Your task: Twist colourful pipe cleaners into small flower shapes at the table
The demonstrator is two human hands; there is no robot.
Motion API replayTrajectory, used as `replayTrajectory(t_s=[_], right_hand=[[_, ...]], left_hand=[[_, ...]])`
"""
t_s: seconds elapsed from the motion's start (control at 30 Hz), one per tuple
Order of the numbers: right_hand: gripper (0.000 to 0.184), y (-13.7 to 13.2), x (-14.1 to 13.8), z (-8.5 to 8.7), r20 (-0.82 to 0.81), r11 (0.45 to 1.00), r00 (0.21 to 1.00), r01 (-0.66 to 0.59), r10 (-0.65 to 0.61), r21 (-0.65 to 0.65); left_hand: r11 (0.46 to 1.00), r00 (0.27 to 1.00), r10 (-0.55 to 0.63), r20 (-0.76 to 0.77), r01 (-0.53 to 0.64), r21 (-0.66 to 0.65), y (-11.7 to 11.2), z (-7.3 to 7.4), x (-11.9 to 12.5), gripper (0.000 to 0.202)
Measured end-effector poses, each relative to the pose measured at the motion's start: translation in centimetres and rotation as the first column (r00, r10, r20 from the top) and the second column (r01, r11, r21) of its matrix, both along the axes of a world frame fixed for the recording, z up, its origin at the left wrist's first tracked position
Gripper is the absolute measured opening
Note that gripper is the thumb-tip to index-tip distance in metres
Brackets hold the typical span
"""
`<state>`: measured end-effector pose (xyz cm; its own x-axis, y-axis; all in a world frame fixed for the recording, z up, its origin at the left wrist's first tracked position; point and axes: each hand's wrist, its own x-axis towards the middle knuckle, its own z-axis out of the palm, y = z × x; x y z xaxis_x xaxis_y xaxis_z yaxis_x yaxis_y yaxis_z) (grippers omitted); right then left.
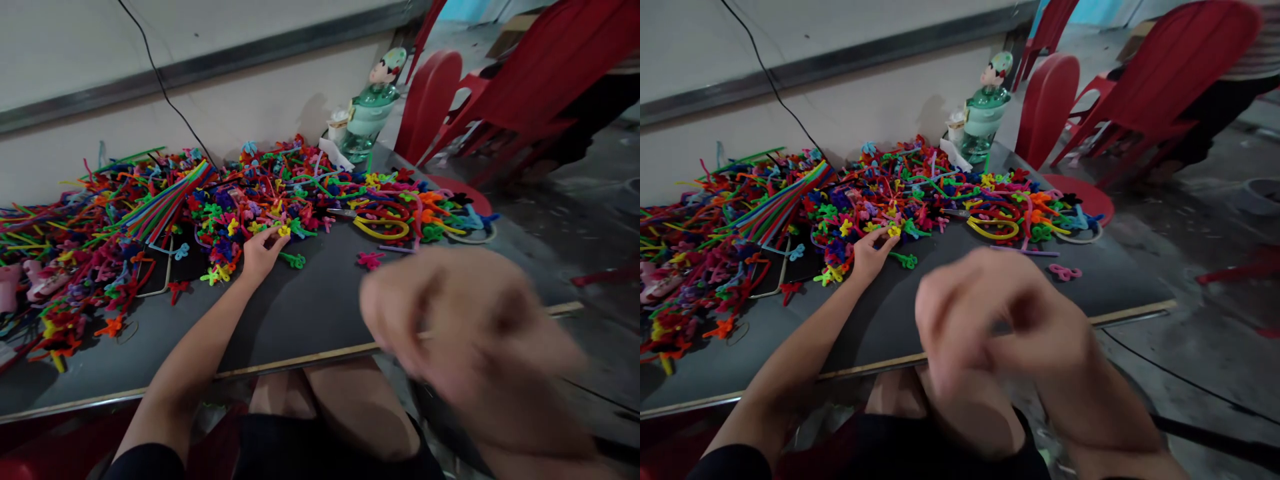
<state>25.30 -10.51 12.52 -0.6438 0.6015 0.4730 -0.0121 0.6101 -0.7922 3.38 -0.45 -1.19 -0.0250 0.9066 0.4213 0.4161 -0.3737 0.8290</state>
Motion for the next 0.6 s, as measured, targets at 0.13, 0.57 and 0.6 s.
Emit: replayTrajectory(t_s=[0.13, 0.57, 0.6], right_hand=[[0.035, 7.6, -2.9, -5.3, 0.006, 0.924, 0.965, 0.252, -0.262, -0.287], [0.042, 12.9, -5.8, -14.7, 0.04, 0.811, 0.889, 0.435, -0.457, -0.392], [0.042, 12.9, -5.8, -14.8, 0.024, 0.807, 0.885, 0.434, -0.464, -0.399]], left_hand=[[1.0, 0.999, -0.01, -0.04, 0.01, 0.019, -0.1, -0.1, -0.1, 0.029], [1.0, 0.999, 0.013, -0.032, -0.013, 0.001, 0.1, -0.3, -0.1, 0.024], [1.0, 0.999, 0.015, -0.031, -0.015, 0.004, 0.1, -0.3, -0.1, 0.021]])
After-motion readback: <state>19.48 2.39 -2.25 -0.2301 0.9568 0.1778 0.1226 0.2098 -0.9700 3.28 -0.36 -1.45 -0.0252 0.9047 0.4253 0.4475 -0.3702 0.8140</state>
